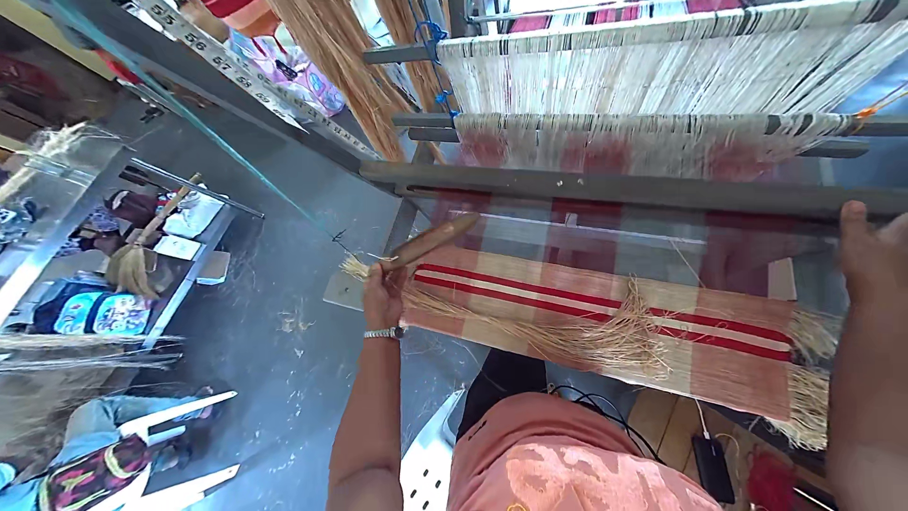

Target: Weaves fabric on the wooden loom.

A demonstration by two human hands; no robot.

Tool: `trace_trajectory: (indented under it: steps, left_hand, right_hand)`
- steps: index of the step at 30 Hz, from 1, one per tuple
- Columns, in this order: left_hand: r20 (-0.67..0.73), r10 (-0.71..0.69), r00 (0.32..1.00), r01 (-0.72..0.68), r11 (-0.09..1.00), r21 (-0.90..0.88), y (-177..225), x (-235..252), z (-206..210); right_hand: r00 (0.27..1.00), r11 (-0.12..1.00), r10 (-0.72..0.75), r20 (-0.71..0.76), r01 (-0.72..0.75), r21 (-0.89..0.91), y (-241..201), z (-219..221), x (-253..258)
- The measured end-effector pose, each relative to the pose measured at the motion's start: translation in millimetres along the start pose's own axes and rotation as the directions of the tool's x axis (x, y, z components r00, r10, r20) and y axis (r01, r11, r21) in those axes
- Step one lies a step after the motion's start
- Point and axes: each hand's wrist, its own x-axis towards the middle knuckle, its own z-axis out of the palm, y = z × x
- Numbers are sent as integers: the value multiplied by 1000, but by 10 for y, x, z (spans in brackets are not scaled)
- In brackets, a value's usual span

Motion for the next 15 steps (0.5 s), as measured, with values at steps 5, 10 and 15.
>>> trace_trajectory:
  steps: [5,10,15]
  left_hand:
    - [-84,126,989,-130,991,-43,78,648,86]
    - [-209,218,953,-229,973,-33,24,1179,311]
    - [-241,213,947,-221,975,-5,6,1402,466]
  right_hand:
    - [1000,999,22,-4,-22,-34,-85,130,499]
    - [997,994,79,1,-78,-70,-158,152,520]
    - [998,995,68,-15,-69,-66,-197,168,489]
